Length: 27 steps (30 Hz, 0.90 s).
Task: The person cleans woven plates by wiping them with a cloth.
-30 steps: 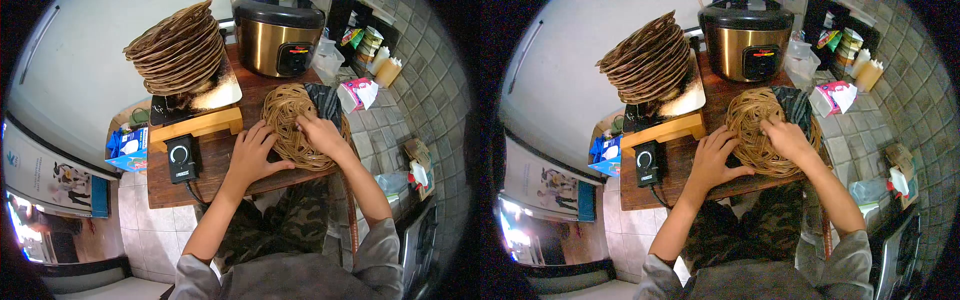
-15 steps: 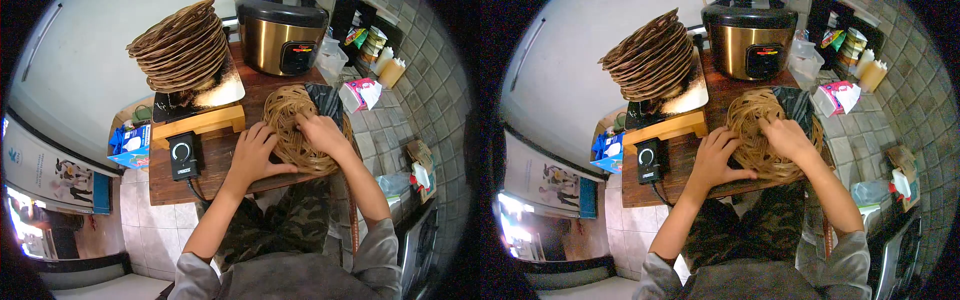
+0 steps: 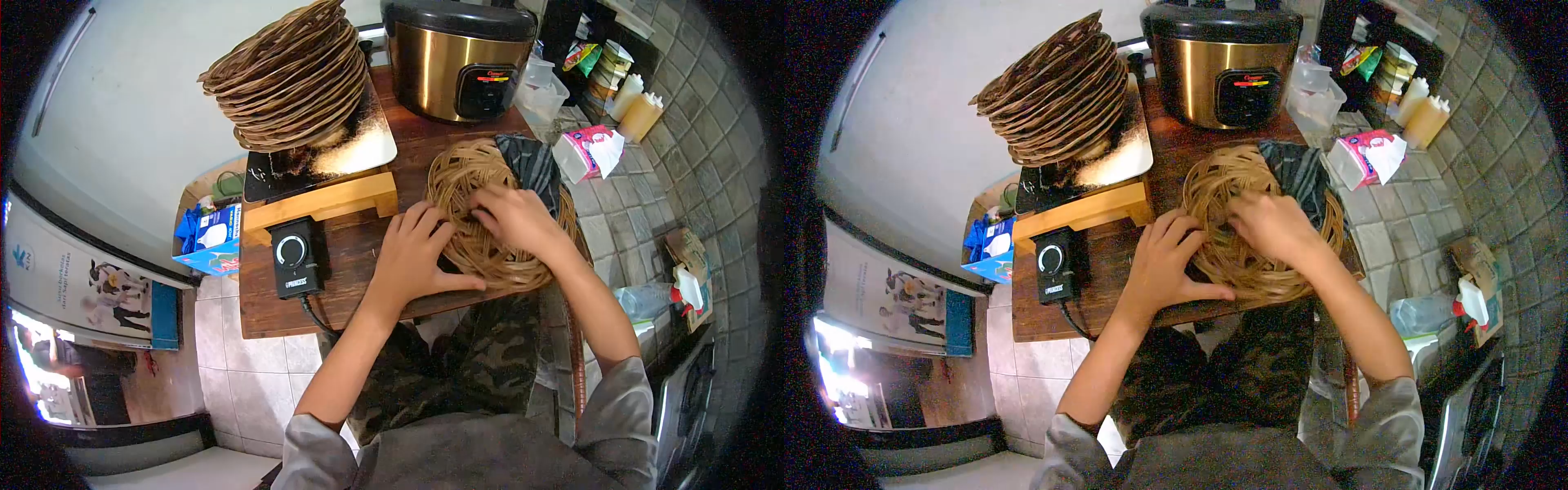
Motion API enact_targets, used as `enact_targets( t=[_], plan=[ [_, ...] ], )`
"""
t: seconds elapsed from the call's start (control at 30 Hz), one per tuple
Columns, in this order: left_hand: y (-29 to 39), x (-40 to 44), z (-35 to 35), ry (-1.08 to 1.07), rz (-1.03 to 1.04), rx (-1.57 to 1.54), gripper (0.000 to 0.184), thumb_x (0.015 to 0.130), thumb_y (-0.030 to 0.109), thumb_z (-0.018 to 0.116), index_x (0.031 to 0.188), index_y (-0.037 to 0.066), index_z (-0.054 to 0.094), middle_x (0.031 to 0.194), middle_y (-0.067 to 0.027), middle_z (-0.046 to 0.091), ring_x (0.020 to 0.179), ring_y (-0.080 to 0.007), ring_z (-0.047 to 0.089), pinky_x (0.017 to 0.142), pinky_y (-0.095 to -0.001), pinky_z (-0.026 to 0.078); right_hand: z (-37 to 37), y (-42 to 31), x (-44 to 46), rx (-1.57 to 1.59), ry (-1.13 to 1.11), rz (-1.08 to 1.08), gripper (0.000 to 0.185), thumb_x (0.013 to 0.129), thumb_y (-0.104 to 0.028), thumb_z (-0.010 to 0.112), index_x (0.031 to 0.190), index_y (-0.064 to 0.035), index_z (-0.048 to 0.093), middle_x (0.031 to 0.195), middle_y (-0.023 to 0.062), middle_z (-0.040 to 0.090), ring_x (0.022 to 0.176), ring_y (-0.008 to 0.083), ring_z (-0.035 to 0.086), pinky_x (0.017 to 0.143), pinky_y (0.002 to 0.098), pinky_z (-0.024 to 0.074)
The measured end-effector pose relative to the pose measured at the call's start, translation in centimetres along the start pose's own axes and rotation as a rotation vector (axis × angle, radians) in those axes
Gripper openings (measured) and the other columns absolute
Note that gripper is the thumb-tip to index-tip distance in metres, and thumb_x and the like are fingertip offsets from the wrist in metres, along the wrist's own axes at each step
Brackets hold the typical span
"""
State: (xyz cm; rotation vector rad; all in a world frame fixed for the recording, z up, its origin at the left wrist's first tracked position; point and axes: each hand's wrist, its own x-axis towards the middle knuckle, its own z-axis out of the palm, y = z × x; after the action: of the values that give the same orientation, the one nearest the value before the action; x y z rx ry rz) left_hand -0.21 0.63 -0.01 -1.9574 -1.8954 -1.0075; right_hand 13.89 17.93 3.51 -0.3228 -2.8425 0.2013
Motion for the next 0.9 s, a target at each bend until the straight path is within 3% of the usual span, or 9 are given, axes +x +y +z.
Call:
enact_targets(
  t=[0.17,0.23,0.4,0.47,0.63,0.9],
  plan=[
    [-0.4,0.0,0.7,0.031,0.001,0.055,0.077,0.064,0.069,0.077,0.106,0.005,0.066,0.122,-0.0112,0.059,0.127,-0.0346,0.05,0.096,-0.0476,0.042,-0.1,-0.1,0.7,-0.037,0.014,0.034,0.016,0.089,-0.018,0.064,0.098,-0.005,0.062,0.095,0.0138,0.067,0.087,0.0364,0.067,0.069,0.0472,0.0551],
    [-0.5,0.0,0.7,0.029,-0.003,0.047,0.079,0.064,0.07,0.076,0.109,0.005,0.066,0.122,-0.0112,0.059,0.128,-0.0346,0.049,0.096,-0.0475,0.042,-0.7,-1.1,0.1,0.126,-0.024,-0.042,0.015,0.088,-0.017,0.065,0.097,-0.0051,0.06,0.096,0.0143,0.067,0.086,0.0367,0.067,0.069,0.0469,0.0551],
    [-0.4,0.0,0.7,0.019,-0.001,0.039,0.079,0.067,0.071,0.074,0.108,0.004,0.067,0.121,-0.0119,0.059,0.128,-0.0334,0.049,0.095,-0.0464,0.041,0.1,-0.2,0.7,-0.007,-0.032,0.108,0.018,0.087,-0.017,0.065,0.098,-0.0051,0.059,0.098,0.015,0.067,0.086,0.0381,0.066,0.071,0.0475,0.0546],
    [-0.5,0.1,0.7,0.031,0.017,0.046,0.079,0.069,0.072,0.071,0.107,0.003,0.069,0.12,-0.0126,0.06,0.127,-0.032,0.048,0.095,-0.045,0.04,1.1,0.9,1.1,0.05,0.121,0.12,0.014,0.087,-0.014,0.065,0.094,-0.0036,0.058,0.091,0.0154,0.066,0.084,0.0401,0.064,0.068,0.0472,0.0519],
    [-0.7,-0.4,0.8,0.015,0.0,-0.01,0.071,0.072,0.065,0.075,0.111,0.006,0.066,0.124,-0.0128,0.058,0.131,-0.0353,0.047,0.099,-0.05,0.04,1.3,1.0,0.7,0.05,0.112,0.146,0.015,0.088,-0.015,0.064,0.097,-0.0041,0.058,0.094,0.0162,0.067,0.084,0.0394,0.066,0.069,0.0484,0.0526],
    [-0.2,-0.4,0.3,-0.009,0.035,0.042,0.071,0.078,0.068,0.069,0.111,0.005,0.068,0.124,-0.0123,0.059,0.13,-0.0327,0.047,0.099,-0.0491,0.037,1.4,1.0,0.5,0.108,0.152,0.168,0.017,0.088,-0.017,0.066,0.098,-0.0042,0.06,0.096,0.0151,0.068,0.084,0.0378,0.067,0.071,0.0475,0.0537]
  ],
)
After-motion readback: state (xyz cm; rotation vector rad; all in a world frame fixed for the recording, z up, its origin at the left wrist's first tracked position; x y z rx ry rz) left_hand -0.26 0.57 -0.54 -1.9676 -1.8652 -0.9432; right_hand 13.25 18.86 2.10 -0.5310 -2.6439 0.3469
